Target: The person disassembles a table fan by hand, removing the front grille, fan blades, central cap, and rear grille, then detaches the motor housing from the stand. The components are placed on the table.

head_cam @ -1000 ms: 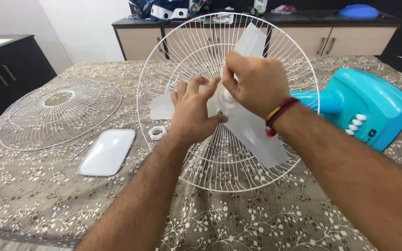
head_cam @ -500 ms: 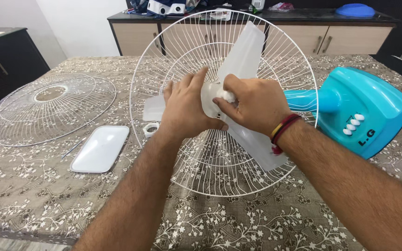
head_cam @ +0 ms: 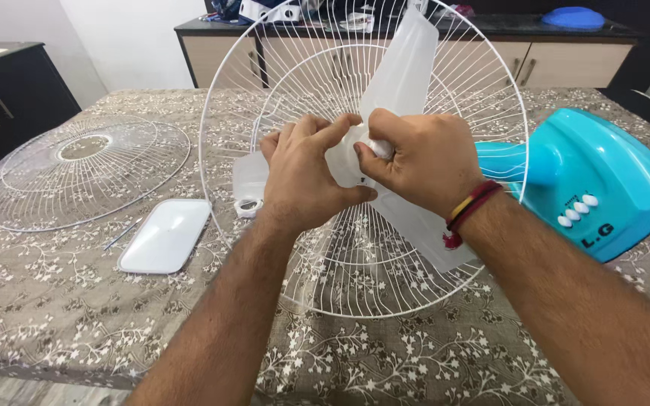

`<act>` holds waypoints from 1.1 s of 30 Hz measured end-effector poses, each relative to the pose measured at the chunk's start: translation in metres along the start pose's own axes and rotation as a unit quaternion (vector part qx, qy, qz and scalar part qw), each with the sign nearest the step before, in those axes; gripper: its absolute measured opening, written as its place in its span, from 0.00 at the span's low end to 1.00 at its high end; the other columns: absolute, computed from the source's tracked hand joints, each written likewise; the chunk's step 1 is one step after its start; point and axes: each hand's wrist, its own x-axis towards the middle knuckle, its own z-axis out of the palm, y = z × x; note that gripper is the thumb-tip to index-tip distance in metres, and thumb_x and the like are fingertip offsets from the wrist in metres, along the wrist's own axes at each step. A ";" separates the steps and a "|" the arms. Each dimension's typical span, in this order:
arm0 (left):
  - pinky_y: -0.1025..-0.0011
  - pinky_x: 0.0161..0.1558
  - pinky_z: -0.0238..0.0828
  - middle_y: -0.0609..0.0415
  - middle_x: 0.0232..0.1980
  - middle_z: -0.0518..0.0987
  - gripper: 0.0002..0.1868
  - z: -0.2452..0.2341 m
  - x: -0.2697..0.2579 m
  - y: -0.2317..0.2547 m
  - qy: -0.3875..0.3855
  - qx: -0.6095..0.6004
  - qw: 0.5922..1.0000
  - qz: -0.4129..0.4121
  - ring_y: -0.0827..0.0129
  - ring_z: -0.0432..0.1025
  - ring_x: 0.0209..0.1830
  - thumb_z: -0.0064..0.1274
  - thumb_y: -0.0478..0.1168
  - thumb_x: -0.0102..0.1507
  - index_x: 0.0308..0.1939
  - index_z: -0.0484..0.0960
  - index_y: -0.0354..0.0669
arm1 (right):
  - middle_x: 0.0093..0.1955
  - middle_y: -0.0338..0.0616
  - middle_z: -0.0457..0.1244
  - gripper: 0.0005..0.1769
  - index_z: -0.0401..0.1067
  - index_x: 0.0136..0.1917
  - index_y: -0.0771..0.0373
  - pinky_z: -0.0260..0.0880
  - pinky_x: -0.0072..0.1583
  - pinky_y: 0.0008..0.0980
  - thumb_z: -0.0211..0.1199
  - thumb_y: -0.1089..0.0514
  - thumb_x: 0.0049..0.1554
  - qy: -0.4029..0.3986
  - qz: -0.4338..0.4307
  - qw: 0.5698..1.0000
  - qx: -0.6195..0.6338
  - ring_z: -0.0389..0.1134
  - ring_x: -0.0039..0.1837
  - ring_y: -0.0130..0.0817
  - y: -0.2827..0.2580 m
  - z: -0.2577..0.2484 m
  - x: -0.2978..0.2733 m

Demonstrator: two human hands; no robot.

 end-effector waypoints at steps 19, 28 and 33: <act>0.51 0.70 0.41 0.49 0.58 0.73 0.54 0.007 -0.033 -0.006 -0.003 0.017 1.000 0.021 0.56 0.61 0.67 0.78 0.58 0.42 0.69 0.72 0.53 | 0.31 0.41 0.67 0.14 0.74 0.44 0.58 0.68 0.35 0.40 0.65 0.47 0.60 -0.018 -0.032 0.999 -0.030 0.70 0.33 0.39 -0.023 -0.001 -0.011; 0.50 0.70 0.40 0.48 0.60 0.71 0.53 0.007 -0.039 -0.010 -0.011 0.031 0.999 0.018 0.58 0.60 0.68 0.77 0.58 0.45 0.71 0.70 0.54 | 0.28 0.37 0.66 0.11 0.75 0.41 0.57 0.67 0.33 0.36 0.62 0.50 0.62 -0.024 -0.049 0.996 -0.068 0.68 0.30 0.34 -0.030 0.002 -0.010; 0.50 0.70 0.40 0.50 0.60 0.72 0.52 0.009 -0.044 -0.007 0.002 0.024 1.000 0.018 0.58 0.59 0.68 0.76 0.59 0.43 0.69 0.71 0.56 | 0.26 0.38 0.65 0.12 0.74 0.40 0.57 0.67 0.33 0.38 0.60 0.50 0.63 -0.029 0.002 0.996 -0.090 0.67 0.28 0.35 -0.038 0.003 -0.014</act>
